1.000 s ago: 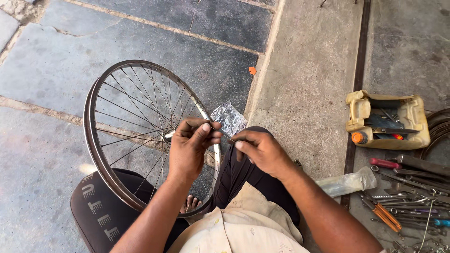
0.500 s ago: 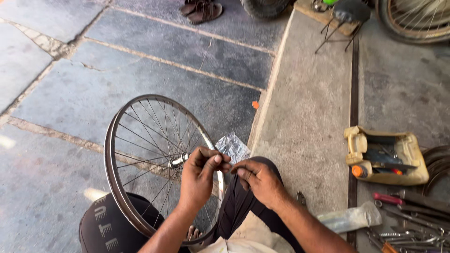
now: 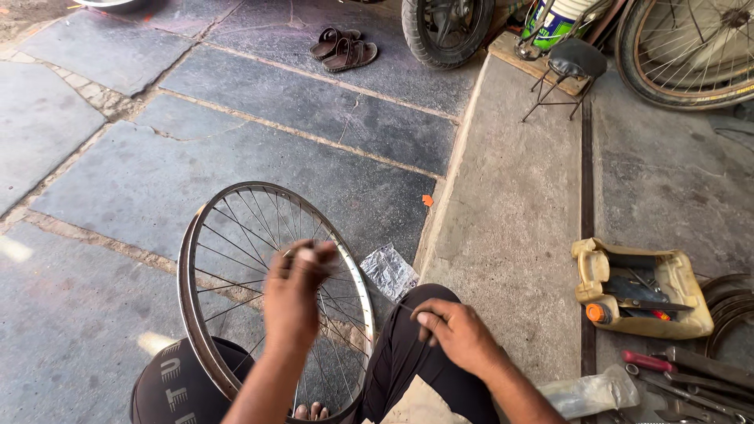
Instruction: The person sits on the ground and repairs a bicycle wheel by inserting a new spoke into the hub and rim. They use pliers to tighten the spoke and a spoke wrench to adjust the tension of the spokes.
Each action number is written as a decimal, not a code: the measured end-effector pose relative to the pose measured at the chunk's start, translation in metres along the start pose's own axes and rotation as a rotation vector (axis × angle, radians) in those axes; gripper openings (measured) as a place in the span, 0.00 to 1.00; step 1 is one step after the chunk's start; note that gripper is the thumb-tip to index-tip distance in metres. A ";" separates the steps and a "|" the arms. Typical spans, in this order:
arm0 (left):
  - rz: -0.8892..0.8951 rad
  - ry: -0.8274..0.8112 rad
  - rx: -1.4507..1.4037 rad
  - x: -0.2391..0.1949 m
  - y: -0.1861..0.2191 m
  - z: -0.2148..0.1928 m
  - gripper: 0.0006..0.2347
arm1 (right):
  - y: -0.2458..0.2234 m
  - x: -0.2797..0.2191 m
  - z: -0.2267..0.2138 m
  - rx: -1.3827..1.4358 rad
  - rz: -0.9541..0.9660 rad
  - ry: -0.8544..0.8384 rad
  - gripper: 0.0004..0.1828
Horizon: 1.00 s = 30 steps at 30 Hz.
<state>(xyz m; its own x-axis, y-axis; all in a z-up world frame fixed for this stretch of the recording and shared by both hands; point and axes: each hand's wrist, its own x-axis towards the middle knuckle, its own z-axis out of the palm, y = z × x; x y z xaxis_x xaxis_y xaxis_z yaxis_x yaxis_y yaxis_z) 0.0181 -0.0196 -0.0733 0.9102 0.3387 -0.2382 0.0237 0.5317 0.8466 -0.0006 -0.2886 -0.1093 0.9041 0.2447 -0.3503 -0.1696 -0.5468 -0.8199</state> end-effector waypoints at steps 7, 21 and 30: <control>-0.234 -0.461 0.222 -0.038 -0.023 0.024 0.14 | -0.008 0.002 0.011 0.138 -0.055 -0.039 0.11; -0.296 -0.299 0.099 -0.030 -0.044 0.018 0.10 | -0.029 -0.005 0.011 0.045 0.031 -0.008 0.10; -0.253 -0.259 0.138 -0.029 -0.045 0.020 0.08 | -0.029 -0.006 0.009 -0.009 0.072 -0.029 0.10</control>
<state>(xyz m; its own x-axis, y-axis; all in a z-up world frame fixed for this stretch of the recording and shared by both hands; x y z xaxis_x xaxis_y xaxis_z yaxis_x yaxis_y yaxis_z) -0.0007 -0.0689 -0.0954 0.9423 -0.0071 -0.3348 0.3007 0.4577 0.8367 -0.0043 -0.2665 -0.0875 0.8781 0.2276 -0.4208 -0.2296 -0.5711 -0.7881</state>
